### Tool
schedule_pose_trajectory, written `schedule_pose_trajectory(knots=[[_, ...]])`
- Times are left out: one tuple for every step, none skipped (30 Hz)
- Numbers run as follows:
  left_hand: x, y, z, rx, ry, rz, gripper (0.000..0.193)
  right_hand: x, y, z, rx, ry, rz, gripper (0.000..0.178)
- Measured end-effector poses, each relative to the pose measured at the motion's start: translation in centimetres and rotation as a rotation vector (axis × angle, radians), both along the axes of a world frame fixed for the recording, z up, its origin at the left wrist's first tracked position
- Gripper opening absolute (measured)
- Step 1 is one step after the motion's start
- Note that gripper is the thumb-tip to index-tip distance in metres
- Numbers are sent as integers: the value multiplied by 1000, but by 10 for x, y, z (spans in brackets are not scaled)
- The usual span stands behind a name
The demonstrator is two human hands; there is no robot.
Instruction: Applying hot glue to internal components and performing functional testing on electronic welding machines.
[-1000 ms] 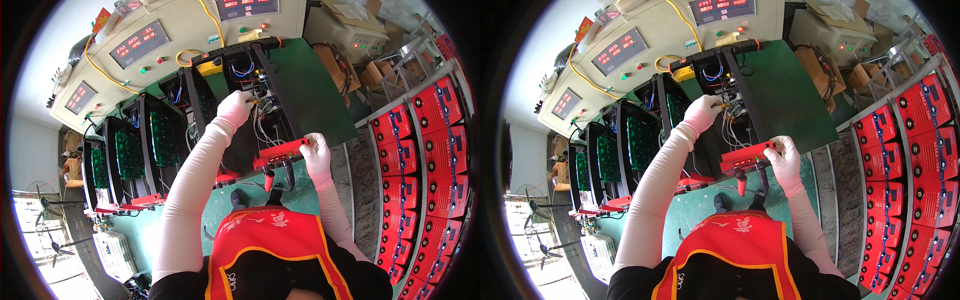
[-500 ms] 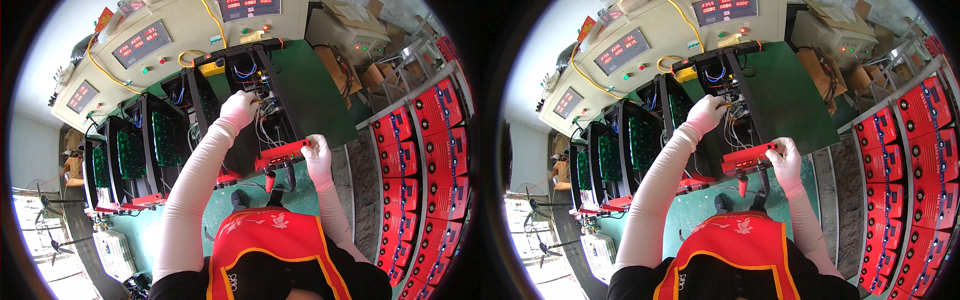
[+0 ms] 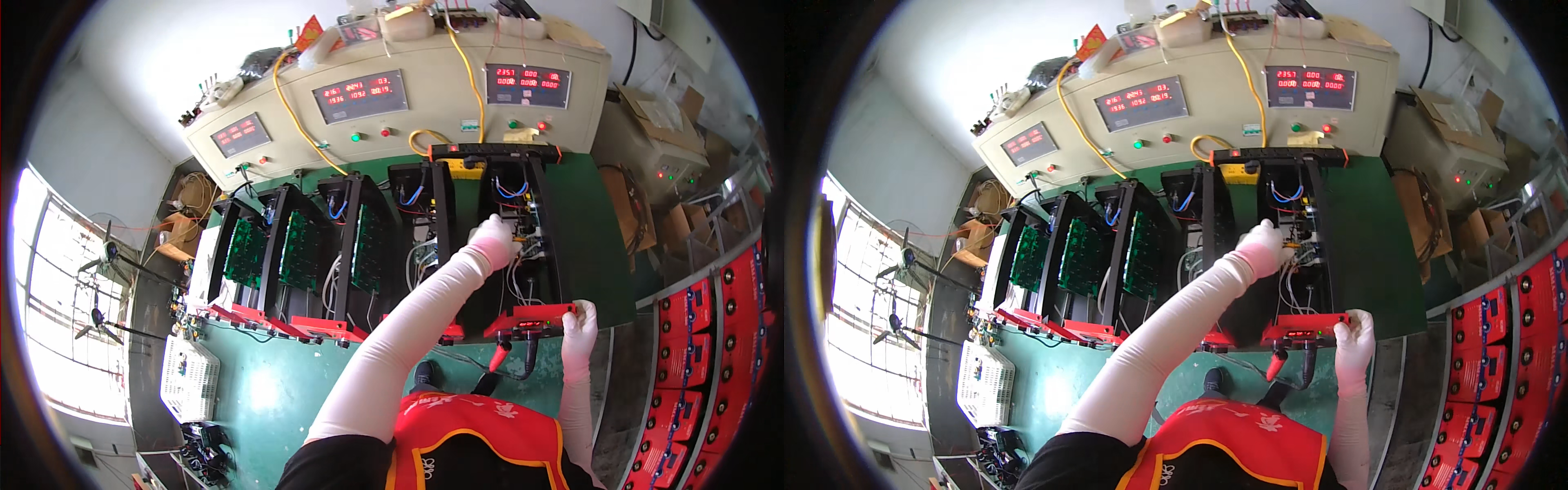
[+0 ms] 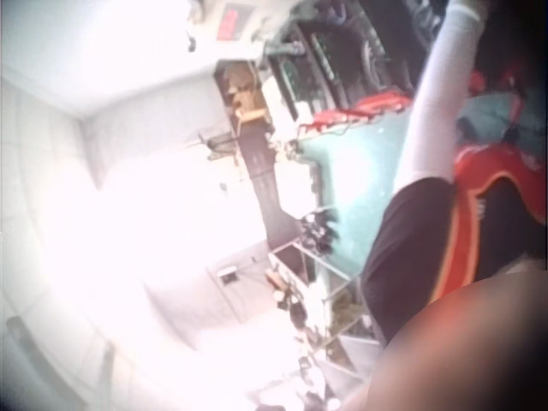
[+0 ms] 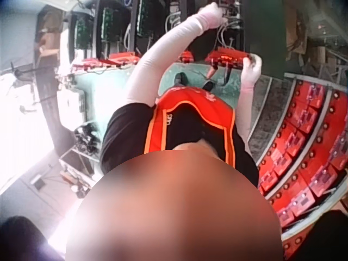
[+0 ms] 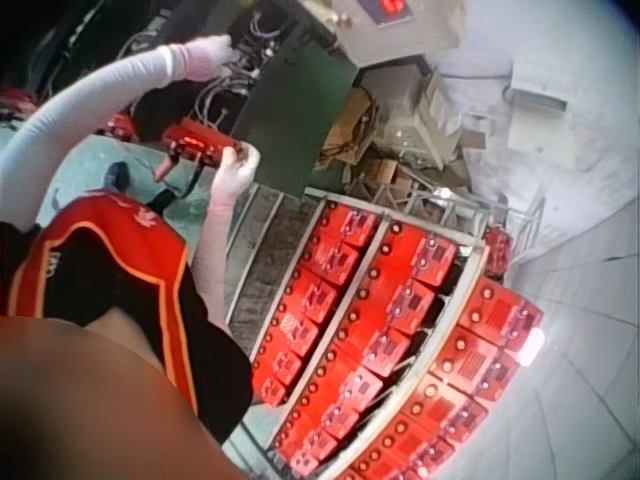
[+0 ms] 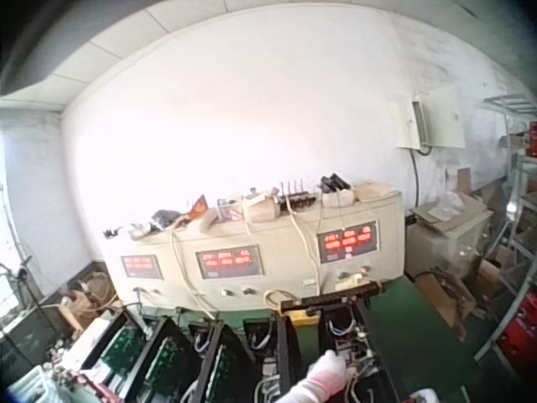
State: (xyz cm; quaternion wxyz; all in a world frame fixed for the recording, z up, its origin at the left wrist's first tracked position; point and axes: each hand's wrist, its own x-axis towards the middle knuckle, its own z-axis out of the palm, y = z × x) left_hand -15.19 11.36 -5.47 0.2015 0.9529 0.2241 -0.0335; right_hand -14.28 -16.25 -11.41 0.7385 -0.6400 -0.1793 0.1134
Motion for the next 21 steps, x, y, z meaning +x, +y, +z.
schedule_pose_trajectory(knots=[[6, 11, -29, 7, -5, 94, 41, 0, 4, 2, 1, 2, 31, 36], [10, 12, -22, 41, 43, -15, 40, 2, 1, 1, 2, -5, 27, 36], [13, 12, -15, 74, 91, -124, 39, 4, -2, 0, 24, 2, 41, 37], [11, 16, -17, 80, 84, -118, 39, 4, 1, 3, 51, 8, 66, 38], [8, 18, -21, 49, -39, -103, 37, 3, 3, 7, 56, 1, 72, 38], [6, 19, -25, 17, -161, -90, 35, 0, 4, 13, 39, 7, 70, 35], [4, 18, -20, 21, -166, -90, 35, -3, 5, 20, 21, 13, 65, 33], [4, 16, -16, -4, -143, -86, 34, -9, 6, 25, 25, 9, 64, 33], [1, 12, -5, -29, -118, -85, 34, -17, 6, 31, -111, -116, -91, 30], [1, 5, 5, -5, -122, -66, 25, -23, 4, 33, -248, -239, -248, 26], [0, 4, 6, 2, -126, -64, 25, -28, -2, 32, -240, -243, -246, 26], [0, 4, 5, -50, -85, 10, 29, -32, -10, 28, -291, -238, -241, 25], [1, 2, 2, -108, -41, 79, 33, -37, -18, 27, -346, -231, -240, 25], [5, 8, 1, -179, 11, 82, 31, -44, -21, 26, -308, -112, -231, 19], [6, 12, -3, -179, 12, 78, 31, -49, -20, 26, -309, -111, -235, 19], [4, 13, -5, -130, -83, 20, 31, -53, -22, 27, -388, -65, -213, 15], [3, 14, -7, -83, -177, -39, 31, -56, -24, 27, -467, -16, -190, 12], [2, 13, -9, -32, -226, -64, 30, -56, -22, 18, -481, -117, -248, 7], [-1, 13, -4, -35, -221, -70, 30, -58, -18, 22, -483, -111, -253, 7], [-2, 9, 2, -3, -210, -88, 30, -60, -13, 30, -466, -75, -222, 7], [-1, 5, 7, 29, -200, -105, 30, -62, -8, 37, -448, -38, -190, 7]])
